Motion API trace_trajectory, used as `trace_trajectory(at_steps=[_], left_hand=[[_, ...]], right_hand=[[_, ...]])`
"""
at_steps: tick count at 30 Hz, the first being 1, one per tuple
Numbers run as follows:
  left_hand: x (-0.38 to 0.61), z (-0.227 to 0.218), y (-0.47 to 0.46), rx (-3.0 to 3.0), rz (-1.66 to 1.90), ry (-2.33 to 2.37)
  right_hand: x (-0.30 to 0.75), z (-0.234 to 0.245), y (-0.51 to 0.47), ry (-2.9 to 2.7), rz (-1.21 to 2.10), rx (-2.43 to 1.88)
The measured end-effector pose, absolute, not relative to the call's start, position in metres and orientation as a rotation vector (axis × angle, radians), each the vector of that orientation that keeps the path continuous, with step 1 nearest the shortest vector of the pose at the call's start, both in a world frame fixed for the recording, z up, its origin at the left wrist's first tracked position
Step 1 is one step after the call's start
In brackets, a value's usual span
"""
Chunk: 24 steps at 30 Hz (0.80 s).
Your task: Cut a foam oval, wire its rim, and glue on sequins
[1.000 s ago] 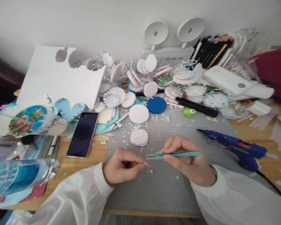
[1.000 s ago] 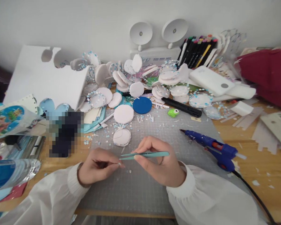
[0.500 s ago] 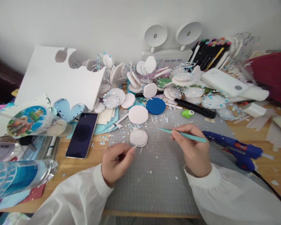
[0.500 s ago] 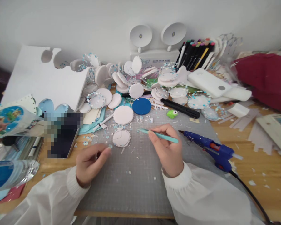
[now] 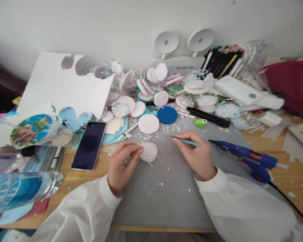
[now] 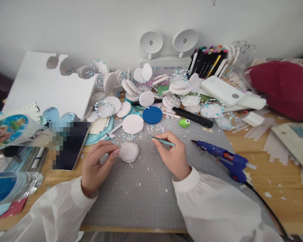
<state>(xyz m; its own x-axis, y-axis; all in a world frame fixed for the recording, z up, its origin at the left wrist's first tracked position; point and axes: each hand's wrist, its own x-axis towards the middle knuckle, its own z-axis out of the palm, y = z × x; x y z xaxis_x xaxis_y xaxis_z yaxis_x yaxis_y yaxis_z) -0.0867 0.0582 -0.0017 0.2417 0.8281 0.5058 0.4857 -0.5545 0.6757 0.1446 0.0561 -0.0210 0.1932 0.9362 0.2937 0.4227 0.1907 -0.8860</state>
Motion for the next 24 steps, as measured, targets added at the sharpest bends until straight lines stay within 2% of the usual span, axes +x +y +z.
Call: trace_trajectory(at_steps=[9,13,16,21,24], left_hand=[[-0.091,0.000,0.054,2.004,1.422,1.204],[-0.092,0.001,0.055,1.816,1.470,1.292],[-0.090,0.001,0.057,1.665,1.487,1.326],[-0.083,0.000,0.058,1.343,1.491,1.272],[-0.077,-0.002,0.055,1.264,1.475,1.234]], right_hand=[[0.144,-0.021,0.055,-1.425,0.637,-1.373],[0.143,-0.016,0.051,-1.410,0.821,-1.294],[0.140,-0.010,0.046,-1.281,1.159,-1.141],[0.124,0.001,0.034,-0.817,1.987,-0.786],[0.111,0.004,0.023,-0.689,2.293,-0.694]])
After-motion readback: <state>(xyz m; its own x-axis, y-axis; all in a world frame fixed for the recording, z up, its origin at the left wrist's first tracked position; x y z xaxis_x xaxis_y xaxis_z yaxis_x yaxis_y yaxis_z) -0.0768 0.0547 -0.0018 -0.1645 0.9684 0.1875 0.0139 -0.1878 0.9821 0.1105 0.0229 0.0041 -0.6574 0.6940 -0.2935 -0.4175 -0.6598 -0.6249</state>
